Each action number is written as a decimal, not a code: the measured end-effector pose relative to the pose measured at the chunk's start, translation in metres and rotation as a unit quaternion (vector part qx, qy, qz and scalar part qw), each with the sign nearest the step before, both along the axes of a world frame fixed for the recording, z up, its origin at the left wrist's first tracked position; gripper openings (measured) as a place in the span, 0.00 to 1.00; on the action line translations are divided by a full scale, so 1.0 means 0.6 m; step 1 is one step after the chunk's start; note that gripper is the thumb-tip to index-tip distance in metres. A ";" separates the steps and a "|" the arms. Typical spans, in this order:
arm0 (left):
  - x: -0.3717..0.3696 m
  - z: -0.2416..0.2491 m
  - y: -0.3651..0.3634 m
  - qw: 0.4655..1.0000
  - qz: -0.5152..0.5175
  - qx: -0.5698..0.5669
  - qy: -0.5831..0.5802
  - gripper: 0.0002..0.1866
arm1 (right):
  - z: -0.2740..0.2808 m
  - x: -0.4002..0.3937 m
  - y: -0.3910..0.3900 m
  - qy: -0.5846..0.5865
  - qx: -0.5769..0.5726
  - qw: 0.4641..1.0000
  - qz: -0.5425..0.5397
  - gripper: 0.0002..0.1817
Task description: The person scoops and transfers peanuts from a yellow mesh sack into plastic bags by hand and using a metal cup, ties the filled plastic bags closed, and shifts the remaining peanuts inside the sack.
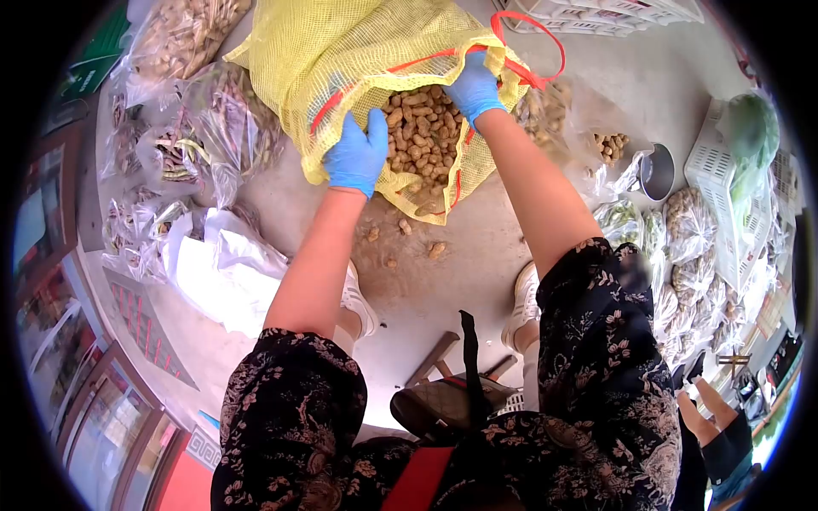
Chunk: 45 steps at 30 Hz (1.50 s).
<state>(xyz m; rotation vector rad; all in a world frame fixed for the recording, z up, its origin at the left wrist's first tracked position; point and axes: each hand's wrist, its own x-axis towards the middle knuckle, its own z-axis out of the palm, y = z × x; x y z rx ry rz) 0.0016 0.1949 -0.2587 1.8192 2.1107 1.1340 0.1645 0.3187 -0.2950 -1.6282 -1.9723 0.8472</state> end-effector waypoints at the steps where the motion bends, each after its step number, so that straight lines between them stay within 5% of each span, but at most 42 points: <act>1: 0.028 0.004 -0.013 0.995 -0.093 -0.010 -0.025 0.18 | -0.075 0.001 -0.006 -0.118 0.028 0.989 0.084 0.19; 3: 0.059 -0.023 -0.031 0.899 -0.261 -0.351 0.011 0.16 | -0.105 0.001 -0.030 -0.189 -0.046 0.970 0.143 0.19; 5: 0.082 -0.151 -0.058 0.938 -0.010 -0.343 0.051 0.21 | -0.116 0.002 -0.043 -0.220 -0.082 0.958 0.165 0.19; 7: 0.025 -0.186 -0.058 0.973 0.013 -0.098 0.207 0.24 | -0.128 0.021 -0.051 -0.233 -0.104 0.955 0.150 0.19; 8: 0.008 -0.183 -0.050 0.971 0.031 -0.065 0.226 0.24 | -0.130 0.031 -0.051 -0.236 -0.114 0.955 0.140 0.19; 13: -0.020 -0.158 -0.048 0.955 0.015 -0.279 0.100 0.24 | -0.144 0.062 -0.047 -0.233 -0.146 0.957 0.096 0.20; 28: -0.007 -0.140 -0.123 0.946 -0.004 -0.323 0.010 0.22 | -0.122 -0.047 -0.192 -0.157 -0.179 0.956 0.174 0.21; 45: -0.012 -0.158 -0.221 0.901 0.078 -0.390 -0.174 0.22 | -0.107 -0.031 -0.195 -0.122 -0.271 0.934 0.200 0.24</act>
